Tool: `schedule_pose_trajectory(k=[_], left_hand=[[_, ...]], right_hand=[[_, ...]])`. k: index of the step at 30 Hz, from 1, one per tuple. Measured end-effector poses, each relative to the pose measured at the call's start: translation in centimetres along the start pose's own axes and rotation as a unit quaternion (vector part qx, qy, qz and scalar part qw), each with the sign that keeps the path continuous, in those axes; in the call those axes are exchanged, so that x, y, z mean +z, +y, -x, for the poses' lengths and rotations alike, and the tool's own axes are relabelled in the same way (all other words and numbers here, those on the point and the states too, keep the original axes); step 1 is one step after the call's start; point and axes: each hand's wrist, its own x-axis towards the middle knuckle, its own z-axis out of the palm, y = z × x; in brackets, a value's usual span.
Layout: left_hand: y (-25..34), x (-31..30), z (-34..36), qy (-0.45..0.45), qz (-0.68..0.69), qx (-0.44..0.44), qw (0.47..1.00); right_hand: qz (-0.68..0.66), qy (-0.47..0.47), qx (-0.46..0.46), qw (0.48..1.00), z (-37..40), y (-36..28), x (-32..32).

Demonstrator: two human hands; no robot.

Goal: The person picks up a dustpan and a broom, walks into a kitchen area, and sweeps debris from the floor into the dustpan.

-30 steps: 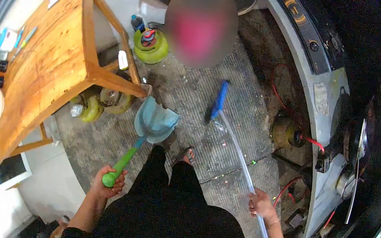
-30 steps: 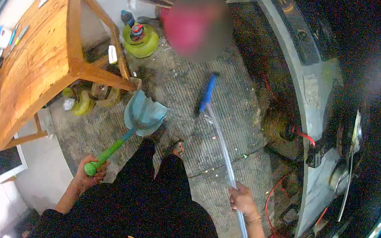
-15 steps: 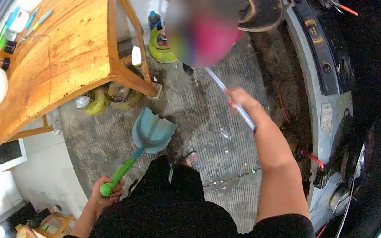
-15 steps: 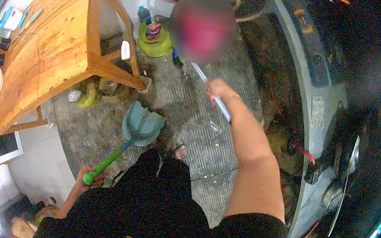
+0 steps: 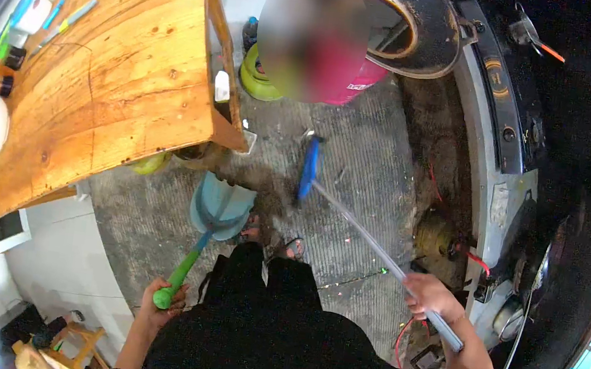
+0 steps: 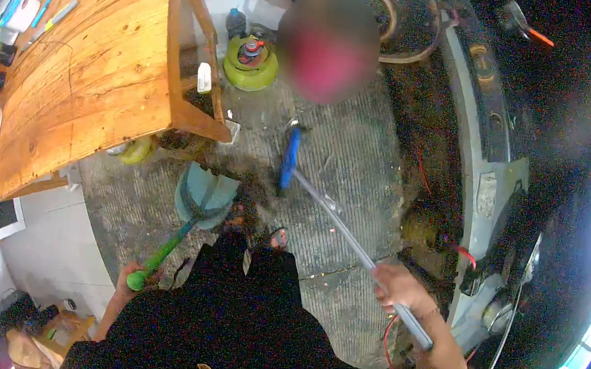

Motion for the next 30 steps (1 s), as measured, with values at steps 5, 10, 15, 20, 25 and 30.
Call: schedule_pose_trajectory(k=[5, 10, 15, 20, 25, 30], left_hand=[[0.0, -0.1, -0.3, 0.013, 0.018, -0.011, 1.000], [-0.2, -0.5, -0.4, -0.071, 0.057, -0.052, 0.994], [-1.7, -0.8, -0.2, -0.094, 0.060, -0.046, 0.993], [-3.8, -0.5, -0.1, -0.060, 0.083, -0.017, 0.995], [-4.6, -0.4, 0.9, -0.073, 0.144, -0.049, 0.986], [-5.8, -0.6, 2.1, -0.101, 0.104, -0.023, 0.989]], right_hand=[[-0.015, -0.040, -0.163, 0.986, -11.5, -4.4, 0.3], [-0.182, -0.099, -0.104, 0.973, -20.6, -6.3, -0.7], [-0.178, -0.071, -0.122, 0.974, -15.5, 11.8, -5.7], [-0.095, 0.027, -0.090, 0.991, -2.4, 15.4, -1.1], [-0.350, -0.059, -0.062, 0.933, -2.5, 11.4, 5.0], [-0.342, -0.138, -0.151, 0.917, -14.1, 6.4, 9.6]])
